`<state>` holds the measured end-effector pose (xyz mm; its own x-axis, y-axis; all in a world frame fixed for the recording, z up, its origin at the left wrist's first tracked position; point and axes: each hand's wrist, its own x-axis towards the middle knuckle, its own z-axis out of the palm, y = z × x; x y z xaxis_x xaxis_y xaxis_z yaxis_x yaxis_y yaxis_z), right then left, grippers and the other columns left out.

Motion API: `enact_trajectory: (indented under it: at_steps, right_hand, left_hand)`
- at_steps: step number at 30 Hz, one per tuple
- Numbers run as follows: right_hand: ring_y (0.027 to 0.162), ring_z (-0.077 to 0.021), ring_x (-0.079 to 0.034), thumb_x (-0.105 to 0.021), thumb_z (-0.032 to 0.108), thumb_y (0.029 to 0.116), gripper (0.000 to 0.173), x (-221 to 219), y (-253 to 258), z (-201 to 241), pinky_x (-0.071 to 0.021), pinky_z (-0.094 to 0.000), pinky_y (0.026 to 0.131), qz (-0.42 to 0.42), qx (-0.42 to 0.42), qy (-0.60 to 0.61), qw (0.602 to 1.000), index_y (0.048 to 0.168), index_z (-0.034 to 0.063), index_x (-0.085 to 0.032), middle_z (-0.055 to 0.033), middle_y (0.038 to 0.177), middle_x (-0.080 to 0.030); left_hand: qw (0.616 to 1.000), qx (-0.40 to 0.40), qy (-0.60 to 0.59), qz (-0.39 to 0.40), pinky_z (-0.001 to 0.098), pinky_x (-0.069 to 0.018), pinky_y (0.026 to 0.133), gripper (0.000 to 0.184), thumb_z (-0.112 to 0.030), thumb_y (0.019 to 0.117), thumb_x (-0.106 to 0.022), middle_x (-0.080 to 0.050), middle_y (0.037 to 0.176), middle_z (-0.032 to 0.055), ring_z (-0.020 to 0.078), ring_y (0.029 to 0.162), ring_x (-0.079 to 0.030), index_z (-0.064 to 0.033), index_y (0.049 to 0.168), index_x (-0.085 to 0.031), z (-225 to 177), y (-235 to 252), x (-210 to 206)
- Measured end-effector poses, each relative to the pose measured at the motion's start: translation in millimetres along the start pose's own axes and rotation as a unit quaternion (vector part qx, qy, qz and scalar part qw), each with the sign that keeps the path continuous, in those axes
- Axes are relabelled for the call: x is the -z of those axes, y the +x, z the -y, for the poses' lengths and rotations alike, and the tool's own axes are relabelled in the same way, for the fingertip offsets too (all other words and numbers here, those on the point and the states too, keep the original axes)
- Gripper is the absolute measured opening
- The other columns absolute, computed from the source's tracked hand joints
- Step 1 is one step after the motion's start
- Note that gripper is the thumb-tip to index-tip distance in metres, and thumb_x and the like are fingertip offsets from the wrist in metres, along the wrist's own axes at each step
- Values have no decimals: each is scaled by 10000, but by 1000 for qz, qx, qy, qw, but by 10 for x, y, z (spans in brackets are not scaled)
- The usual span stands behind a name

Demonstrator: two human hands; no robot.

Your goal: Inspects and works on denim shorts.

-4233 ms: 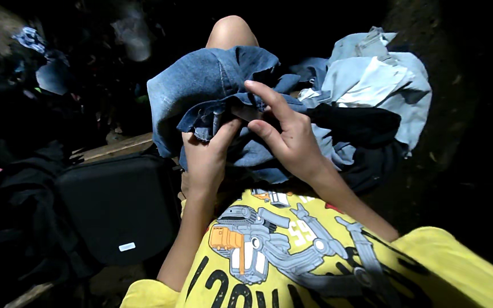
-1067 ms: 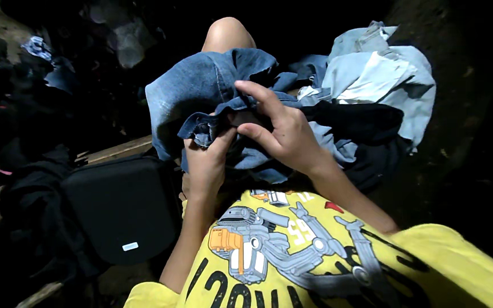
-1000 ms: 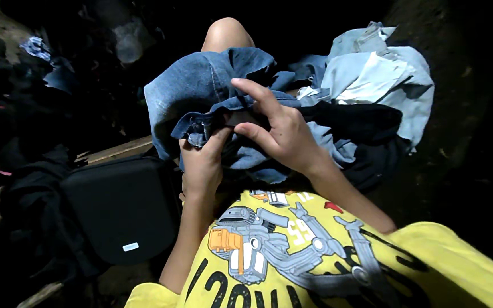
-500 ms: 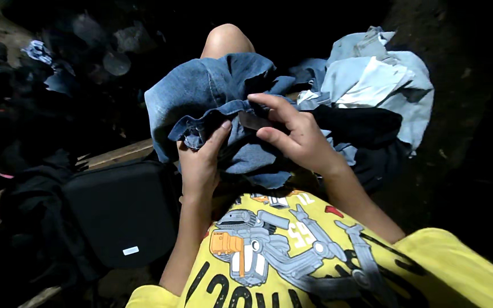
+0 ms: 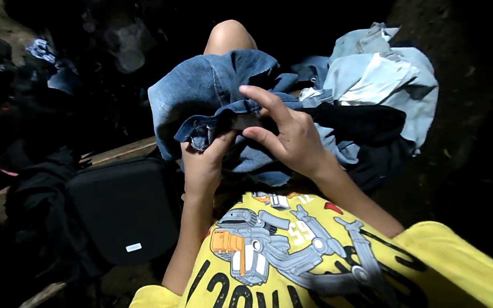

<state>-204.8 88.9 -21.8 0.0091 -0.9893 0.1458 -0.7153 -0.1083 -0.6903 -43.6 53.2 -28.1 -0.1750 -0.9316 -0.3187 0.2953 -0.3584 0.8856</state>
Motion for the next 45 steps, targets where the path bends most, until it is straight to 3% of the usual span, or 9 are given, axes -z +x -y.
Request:
enact_trajectory:
  at_steps: [7,11,16,20,23,27,35,40,45]
  right_hand:
    - [649,-177,-595,-563,289,1044,411,-87,23,6,-476,-337,496,-6,-12,64,998,1397,87,-616,-82,887,-644]
    - [1117,-40,-658,-527,177,1064,350,22,2,-71,-540,-218,966,46,-60,292,954,1350,11,-643,-62,1291,-690]
    - [751,107,-528,-488,142,1067,331,136,151,-113,-440,-90,644,104,-107,448,881,1323,-7,-638,52,1190,-695]
    - [998,32,-644,-532,150,1053,346,203,158,-68,-540,-145,870,113,-76,345,929,1353,11,-632,-22,1262,-691]
    - [741,-38,-607,-561,247,1041,417,160,87,1,-526,-214,643,76,-39,174,981,1413,63,-600,-30,1004,-710]
    - [728,-165,-643,-542,343,1048,508,57,-51,-6,-523,-344,569,34,-45,48,997,1481,78,-526,-89,1045,-714]
    - [855,-16,-614,-486,195,1083,387,-37,32,-132,-520,-172,756,-21,-71,219,973,1419,19,-564,-67,1208,-676]
    - [462,30,-320,-595,397,1020,642,220,36,-304,-277,-119,410,-13,-136,367,920,1563,131,-379,99,673,-427]
    - [586,8,-404,-773,282,877,505,214,60,-612,-370,-170,555,-10,-147,111,983,1288,13,-657,27,757,-559]
  left_hand:
    - [1000,-4,-2,-8,244,-603,835,300,55,851,-694,-737,972,-62,43,907,-706,-154,1066,-679,43,-9,-43]
    - [1000,-1,17,-13,253,-601,859,266,44,861,-694,-737,968,-63,46,922,-704,-139,1054,-687,39,18,-31]
    - [999,-33,36,-10,211,-596,821,279,62,829,-669,-736,914,-112,-5,881,-694,-171,982,-684,40,72,-37]
    - [999,-41,19,1,224,-601,842,278,63,819,-719,-744,926,-91,15,888,-704,-148,998,-700,25,76,-62]
    - [999,-28,14,-15,220,-608,824,324,119,794,-702,-745,909,-91,11,871,-708,-141,986,-679,8,63,-79]
    - [999,-9,6,-41,230,-613,812,335,124,789,-679,-740,897,-80,22,862,-712,-135,1000,-643,-9,70,-108]
    - [998,-30,34,33,205,-594,821,255,72,833,-724,-743,921,-92,6,870,-696,-141,972,-737,74,24,-82]
    - [999,11,15,-47,252,-609,829,214,0,892,-683,-737,932,-65,44,877,-709,-133,1058,-661,-38,56,-50]
    - [934,-216,284,27,204,-512,981,160,-181,991,-665,-674,1157,-68,8,1114,-617,-89,1122,-675,-110,182,210]
